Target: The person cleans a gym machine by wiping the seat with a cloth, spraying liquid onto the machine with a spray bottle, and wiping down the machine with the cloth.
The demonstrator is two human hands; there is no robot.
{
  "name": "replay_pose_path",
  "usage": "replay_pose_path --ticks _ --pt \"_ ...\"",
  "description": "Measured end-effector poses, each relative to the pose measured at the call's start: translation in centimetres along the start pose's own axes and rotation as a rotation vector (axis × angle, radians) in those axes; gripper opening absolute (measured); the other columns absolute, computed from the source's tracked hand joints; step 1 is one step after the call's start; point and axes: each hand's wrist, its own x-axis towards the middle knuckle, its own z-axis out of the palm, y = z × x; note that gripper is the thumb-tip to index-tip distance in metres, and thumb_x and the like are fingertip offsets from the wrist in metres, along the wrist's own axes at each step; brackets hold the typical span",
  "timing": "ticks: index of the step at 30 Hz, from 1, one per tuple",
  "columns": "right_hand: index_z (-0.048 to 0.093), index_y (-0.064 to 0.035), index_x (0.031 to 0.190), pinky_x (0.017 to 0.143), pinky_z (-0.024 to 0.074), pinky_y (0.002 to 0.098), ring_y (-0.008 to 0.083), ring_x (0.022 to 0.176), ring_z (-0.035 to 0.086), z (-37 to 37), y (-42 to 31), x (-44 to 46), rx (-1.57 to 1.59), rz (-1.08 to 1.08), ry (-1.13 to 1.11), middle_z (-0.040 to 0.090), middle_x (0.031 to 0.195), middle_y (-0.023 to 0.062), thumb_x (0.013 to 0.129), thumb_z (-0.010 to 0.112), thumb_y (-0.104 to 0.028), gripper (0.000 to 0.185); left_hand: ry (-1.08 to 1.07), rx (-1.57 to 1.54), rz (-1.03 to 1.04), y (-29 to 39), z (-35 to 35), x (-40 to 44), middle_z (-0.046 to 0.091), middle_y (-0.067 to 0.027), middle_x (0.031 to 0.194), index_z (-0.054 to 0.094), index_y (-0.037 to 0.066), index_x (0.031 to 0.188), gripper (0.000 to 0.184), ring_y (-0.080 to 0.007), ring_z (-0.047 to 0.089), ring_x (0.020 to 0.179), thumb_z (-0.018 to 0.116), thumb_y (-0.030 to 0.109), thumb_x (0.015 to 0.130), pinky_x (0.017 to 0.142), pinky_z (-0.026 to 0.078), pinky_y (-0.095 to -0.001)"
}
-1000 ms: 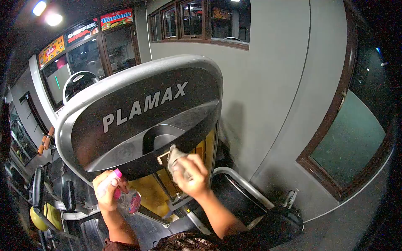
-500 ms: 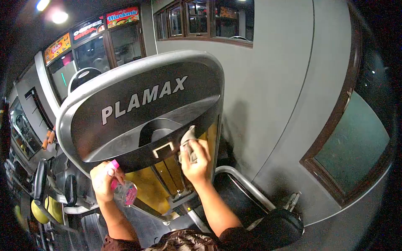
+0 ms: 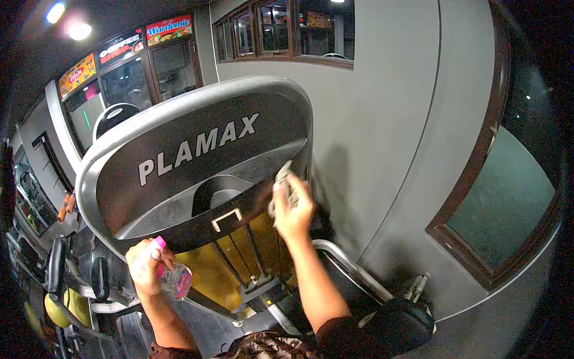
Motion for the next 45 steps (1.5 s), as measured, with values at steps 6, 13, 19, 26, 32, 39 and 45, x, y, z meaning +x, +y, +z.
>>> replay_pose_path --ticks 6,13,19,26,32,39,45 --pt "0.067 0.0066 0.105 0.071 0.0551 0.0354 0.0234 0.084 0.066 -0.3 -0.8 -2.9 -0.254 -0.497 -0.155 0.065 0.098 0.0167 0.087 0.078 -0.008 0.025 0.006 -0.030 -0.025 0.2 0.1 0.0 0.069 -0.0098 0.066 0.068 -0.003 0.082 0.027 -0.0147 0.063 0.051 0.068 0.022 0.093 0.052 0.046 -0.0265" --pt "0.058 0.0056 0.127 0.068 0.0524 0.0296 0.0152 0.075 0.062 0.0 1.7 0.0 0.001 0.134 0.100 0.063 0.099 0.0073 0.102 0.065 -0.009 0.031 -0.012 0.061 0.016 0.0 0.0 0.1 0.068 -0.0112 0.063 0.067 -0.002 0.079 0.032 -0.0167 0.062 0.048 0.067 0.026 0.094 0.051 0.047 -0.0278" --pt "0.066 0.0043 0.119 0.078 0.0541 0.0394 0.0311 0.089 0.066 0.7 -0.9 -5.8 -0.157 -0.314 -0.082 0.065 0.106 0.0184 0.092 0.071 -0.006 0.029 0.017 0.038 0.030 0.1 0.4 0.2 0.069 -0.0076 0.064 0.070 -0.001 0.081 0.024 -0.0135 0.063 0.050 0.067 0.020 0.093 0.051 0.046 -0.0257" --pt "0.070 0.0001 0.117 0.062 0.0532 0.0329 0.0200 0.077 0.064 0.0 -1.8 2.2 -0.126 -0.108 -0.112 0.059 0.096 0.0104 0.097 0.068 -0.006 0.021 -0.016 0.030 0.027 0.2 0.2 0.2 0.070 -0.0080 0.067 0.070 -0.002 0.081 0.024 -0.0145 0.065 0.052 0.066 0.019 0.093 0.053 0.049 -0.0260" --pt "0.075 -0.0135 0.115 0.089 0.0561 0.0444 0.0358 0.099 0.070 -1.5 -5.3 9.4 -0.754 -0.050 -0.414 0.068 0.111 0.0142 0.093 0.068 -0.015 0.023 -0.046 0.045 0.053 0.0 -0.2 0.3 0.071 -0.0089 0.068 0.070 -0.002 0.083 0.021 -0.0163 0.067 0.055 0.068 0.016 0.092 0.057 0.052 -0.0274" --pt "0.075 -0.0243 0.117 0.091 0.0551 0.0474 0.0347 0.106 0.068 -0.7 -10.9 8.3 -0.708 -0.014 -0.916 0.067 0.115 0.0094 0.096 0.065 -0.022 0.023 -0.026 0.038 0.034 0.3 0.1 0.2 0.070 -0.0087 0.068 0.070 -0.002 0.083 0.019 -0.0170 0.067 0.056 0.069 0.016 0.091 0.057 0.052 -0.0280" --pt "0.075 -0.0275 0.117 0.093 0.0544 0.0484 0.0348 0.108 0.068 -1.3 -8.3 11.6 -0.940 -0.021 -0.775 0.068 0.118 0.0083 0.097 0.064 -0.027 0.023 -0.026 0.039 0.055 -0.1 -0.1 0.2 0.070 -0.0082 0.067 0.070 -0.001 0.082 0.018 -0.0170 0.066 0.055 0.070 0.015 0.089 0.057 0.051 -0.0281"
